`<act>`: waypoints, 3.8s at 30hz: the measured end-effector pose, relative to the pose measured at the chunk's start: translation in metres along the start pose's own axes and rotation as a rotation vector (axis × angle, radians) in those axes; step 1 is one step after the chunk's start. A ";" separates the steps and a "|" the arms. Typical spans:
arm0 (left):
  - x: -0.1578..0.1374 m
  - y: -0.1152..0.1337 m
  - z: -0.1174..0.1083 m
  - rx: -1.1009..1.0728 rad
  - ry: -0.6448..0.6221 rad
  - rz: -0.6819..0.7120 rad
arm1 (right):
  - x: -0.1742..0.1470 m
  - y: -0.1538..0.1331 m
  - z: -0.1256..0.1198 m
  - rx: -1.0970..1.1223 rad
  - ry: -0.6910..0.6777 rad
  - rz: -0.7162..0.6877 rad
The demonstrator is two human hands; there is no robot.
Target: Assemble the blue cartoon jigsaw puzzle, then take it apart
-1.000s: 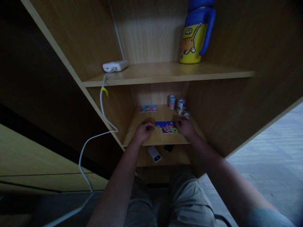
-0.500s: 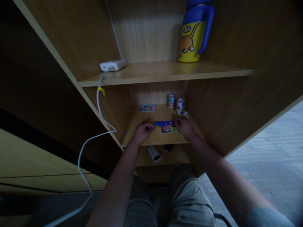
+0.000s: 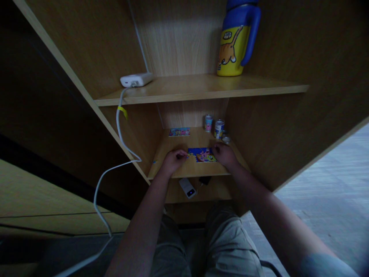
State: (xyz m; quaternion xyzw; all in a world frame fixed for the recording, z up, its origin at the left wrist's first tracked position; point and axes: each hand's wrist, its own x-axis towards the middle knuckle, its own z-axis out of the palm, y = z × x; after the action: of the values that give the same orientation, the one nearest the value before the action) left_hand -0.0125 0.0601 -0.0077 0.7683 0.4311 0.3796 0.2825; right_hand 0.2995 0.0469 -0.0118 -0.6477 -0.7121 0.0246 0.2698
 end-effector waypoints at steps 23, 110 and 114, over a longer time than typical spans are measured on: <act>0.000 0.008 0.004 0.136 -0.154 0.386 | 0.001 0.001 -0.001 0.016 -0.009 -0.011; -0.012 -0.005 -0.023 0.337 0.123 0.104 | 0.001 -0.001 0.001 0.052 -0.012 -0.014; -0.012 -0.001 -0.018 0.382 0.061 0.115 | 0.001 -0.002 0.001 0.041 -0.007 -0.012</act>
State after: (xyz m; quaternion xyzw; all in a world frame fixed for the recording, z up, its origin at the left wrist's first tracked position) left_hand -0.0322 0.0515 -0.0027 0.8195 0.4589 0.3294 0.0961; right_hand 0.2973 0.0478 -0.0119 -0.6375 -0.7164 0.0398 0.2806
